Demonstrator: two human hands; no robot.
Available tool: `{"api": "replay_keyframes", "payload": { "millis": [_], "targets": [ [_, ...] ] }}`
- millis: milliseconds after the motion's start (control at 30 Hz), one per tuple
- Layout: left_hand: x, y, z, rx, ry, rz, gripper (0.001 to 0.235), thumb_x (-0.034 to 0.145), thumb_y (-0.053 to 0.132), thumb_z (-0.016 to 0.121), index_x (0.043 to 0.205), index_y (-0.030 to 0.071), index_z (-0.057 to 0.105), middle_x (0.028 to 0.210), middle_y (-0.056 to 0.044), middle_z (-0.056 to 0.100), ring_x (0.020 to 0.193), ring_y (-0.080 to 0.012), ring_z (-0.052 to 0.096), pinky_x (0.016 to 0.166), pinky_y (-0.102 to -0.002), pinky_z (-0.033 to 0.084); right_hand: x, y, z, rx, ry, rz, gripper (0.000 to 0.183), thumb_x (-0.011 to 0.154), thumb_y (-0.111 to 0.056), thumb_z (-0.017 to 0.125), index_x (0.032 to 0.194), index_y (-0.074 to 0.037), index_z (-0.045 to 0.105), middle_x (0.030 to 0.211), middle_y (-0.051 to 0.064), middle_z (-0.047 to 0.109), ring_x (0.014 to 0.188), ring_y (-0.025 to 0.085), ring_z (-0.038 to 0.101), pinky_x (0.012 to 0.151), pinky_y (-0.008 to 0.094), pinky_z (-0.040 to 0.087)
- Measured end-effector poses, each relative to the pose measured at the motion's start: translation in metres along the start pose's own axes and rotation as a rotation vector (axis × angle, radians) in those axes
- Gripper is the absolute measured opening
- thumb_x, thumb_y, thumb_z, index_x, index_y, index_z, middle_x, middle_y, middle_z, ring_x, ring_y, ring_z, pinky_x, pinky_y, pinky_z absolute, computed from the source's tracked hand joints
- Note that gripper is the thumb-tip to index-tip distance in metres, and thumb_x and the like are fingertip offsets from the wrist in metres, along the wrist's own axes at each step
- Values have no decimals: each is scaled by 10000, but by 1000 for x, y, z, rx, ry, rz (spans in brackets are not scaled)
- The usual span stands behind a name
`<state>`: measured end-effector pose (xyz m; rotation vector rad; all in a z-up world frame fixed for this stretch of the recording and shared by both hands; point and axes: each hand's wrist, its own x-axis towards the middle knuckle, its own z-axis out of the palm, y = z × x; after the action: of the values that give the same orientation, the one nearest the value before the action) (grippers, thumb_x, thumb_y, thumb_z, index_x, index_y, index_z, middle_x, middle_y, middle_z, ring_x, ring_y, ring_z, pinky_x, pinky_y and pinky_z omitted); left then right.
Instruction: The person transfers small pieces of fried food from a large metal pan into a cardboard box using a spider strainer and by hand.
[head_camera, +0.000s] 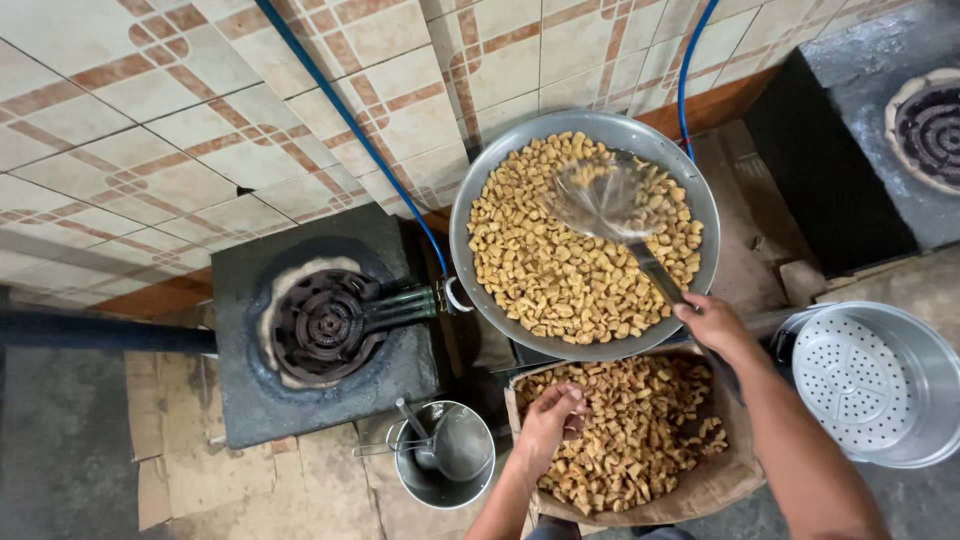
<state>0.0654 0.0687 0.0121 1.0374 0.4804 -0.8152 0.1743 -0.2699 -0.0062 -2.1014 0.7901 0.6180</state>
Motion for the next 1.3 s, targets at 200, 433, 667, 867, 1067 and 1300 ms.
{"api": "replay_keyframes", "payload": {
  "millis": [200,433,667,867,1067,1300],
  "targets": [
    [4,-3,-9,-100,-93,82,242,994,270,694,1142,89,631,826,28,621,661,-84,545,562,-243,397,20,-16,67,-78,-58,-38,515,1033,-382,555,1492,-147,556,874,144,713,556,197,630,539,373,539],
    [-7,5,-11,-45,-34,16,295,946,317,677,1180,141,639,865,26,665,663,-83,576,584,-242,434,-40,10,36,-124,-59,-36,557,1007,-339,584,1535,-195,484,829,140,718,521,216,589,502,412,536],
    [-13,-6,-12,-125,-117,78,255,979,295,695,1159,121,646,869,15,650,636,-65,521,554,-227,389,-43,-40,38,-317,-74,-45,457,1081,-355,490,1514,-218,549,854,146,695,592,213,581,548,397,491],
    [-24,-23,-11,-122,-47,31,235,979,297,675,1139,126,662,862,28,648,663,-75,573,572,-243,431,-68,67,15,-492,87,-359,552,943,-394,636,1456,-200,570,1214,214,695,1069,429,673,875,520,548],
    [-19,-25,13,-136,-62,82,239,983,283,664,1172,136,663,839,38,639,631,-74,568,538,-230,389,-67,2,19,-553,-6,-85,509,1018,-434,547,1503,-282,548,1157,154,753,1077,399,736,928,521,569],
    [-21,-45,26,-134,111,141,233,994,267,664,1152,99,696,841,36,656,645,-62,582,559,-230,420,-99,102,-54,-694,-36,-108,590,1002,-466,548,1580,-385,461,1190,229,759,1070,413,749,965,493,580]
  ]
}}
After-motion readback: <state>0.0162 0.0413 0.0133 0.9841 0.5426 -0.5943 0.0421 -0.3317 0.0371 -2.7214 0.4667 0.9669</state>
